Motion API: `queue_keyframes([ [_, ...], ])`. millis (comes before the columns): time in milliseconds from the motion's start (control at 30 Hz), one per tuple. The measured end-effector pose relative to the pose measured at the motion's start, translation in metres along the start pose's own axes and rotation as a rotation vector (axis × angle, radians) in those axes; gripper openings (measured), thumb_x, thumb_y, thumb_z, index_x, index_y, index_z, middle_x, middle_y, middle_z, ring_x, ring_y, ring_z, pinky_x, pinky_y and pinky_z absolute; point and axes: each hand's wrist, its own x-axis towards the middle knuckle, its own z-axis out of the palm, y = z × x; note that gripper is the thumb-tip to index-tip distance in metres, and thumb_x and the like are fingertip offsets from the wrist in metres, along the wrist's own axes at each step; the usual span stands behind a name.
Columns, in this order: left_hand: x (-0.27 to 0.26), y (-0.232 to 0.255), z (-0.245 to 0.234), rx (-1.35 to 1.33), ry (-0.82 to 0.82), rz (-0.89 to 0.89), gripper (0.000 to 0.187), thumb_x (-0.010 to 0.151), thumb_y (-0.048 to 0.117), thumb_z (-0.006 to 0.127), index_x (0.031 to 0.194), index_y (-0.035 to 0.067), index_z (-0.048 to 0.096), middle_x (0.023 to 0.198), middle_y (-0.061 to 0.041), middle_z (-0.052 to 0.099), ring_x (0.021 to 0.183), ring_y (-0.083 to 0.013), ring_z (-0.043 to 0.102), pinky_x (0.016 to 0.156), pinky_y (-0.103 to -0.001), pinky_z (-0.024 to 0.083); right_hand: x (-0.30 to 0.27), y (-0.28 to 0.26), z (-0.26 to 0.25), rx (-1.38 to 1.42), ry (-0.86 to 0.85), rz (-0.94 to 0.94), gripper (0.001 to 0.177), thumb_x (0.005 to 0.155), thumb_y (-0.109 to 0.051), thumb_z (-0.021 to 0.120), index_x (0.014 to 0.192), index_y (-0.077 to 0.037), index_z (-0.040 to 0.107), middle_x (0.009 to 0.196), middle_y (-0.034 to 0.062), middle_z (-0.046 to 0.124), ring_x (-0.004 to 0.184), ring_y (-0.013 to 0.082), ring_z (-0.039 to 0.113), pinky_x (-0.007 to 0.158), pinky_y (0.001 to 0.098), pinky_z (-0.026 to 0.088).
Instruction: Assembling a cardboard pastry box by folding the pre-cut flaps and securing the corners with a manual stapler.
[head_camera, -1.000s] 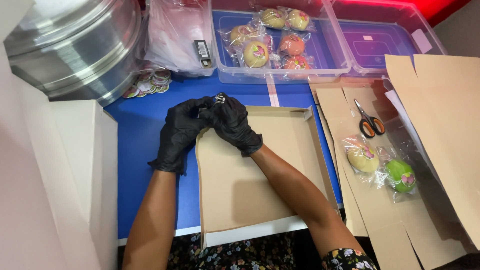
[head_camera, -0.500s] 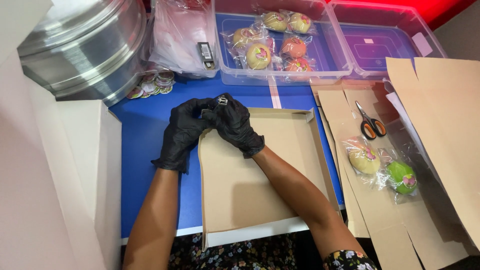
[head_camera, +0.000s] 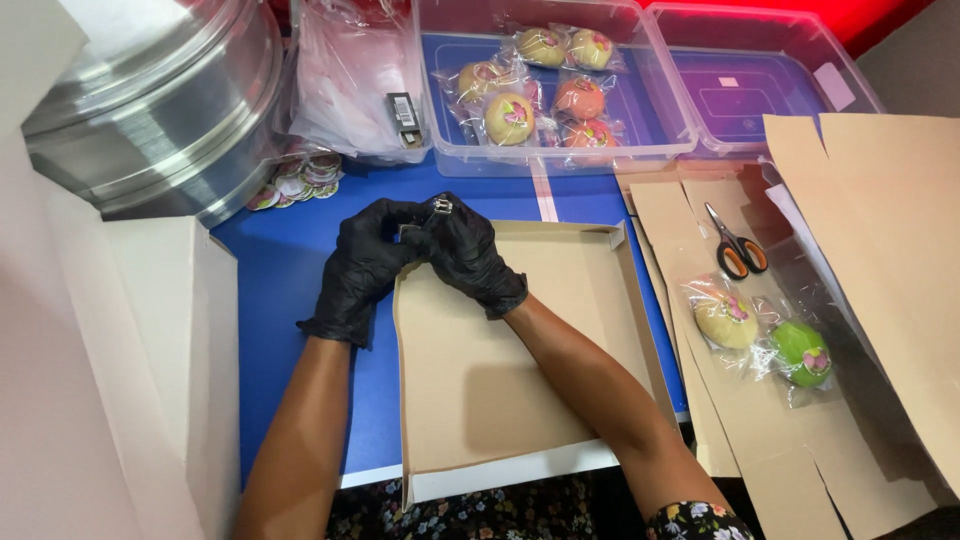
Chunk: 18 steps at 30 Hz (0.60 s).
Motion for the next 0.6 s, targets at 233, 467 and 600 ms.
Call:
queue_keyframes([
  [233,-0.001,0.004,0.000,0.107,-0.004,-0.019,0.029,0.084,0.012,0.077,0.112,0.018,0.071,0.109,-0.008,0.077,0.111,-0.0293,0.072,0.095,-0.044,0.057,-0.003,-0.002,-0.004,0.132,0.004,-0.012,0.044,0.082,-0.019,0.079,0.116,0.005,0.066,0.109,0.0225,0.073,0.101,0.0470,0.069,0.091,0.0530,0.059],
  [467,0.003,-0.018,0.001,0.057,-0.020,0.032,0.038,0.079,0.005,0.077,0.114,0.018,0.069,0.114,-0.008,0.077,0.116,-0.0297,0.069,0.096,-0.044,0.056,-0.005,0.002,-0.001,0.178,0.019,-0.035,0.035,0.084,-0.014,0.076,0.114,0.004,0.068,0.109,0.0233,0.071,0.102,0.0485,0.068,0.089,0.0540,0.059],
  [600,0.011,-0.045,0.004,-0.085,-0.030,0.102,0.038,0.081,-0.001,0.078,0.116,0.011,0.069,0.115,-0.015,0.075,0.117,-0.0332,0.068,0.098,-0.048,0.055,0.013,-0.013,-0.015,0.210,0.016,-0.020,0.034,0.086,-0.018,0.075,0.112,0.002,0.068,0.111,0.0207,0.072,0.104,0.0460,0.069,0.092,0.0522,0.060],
])
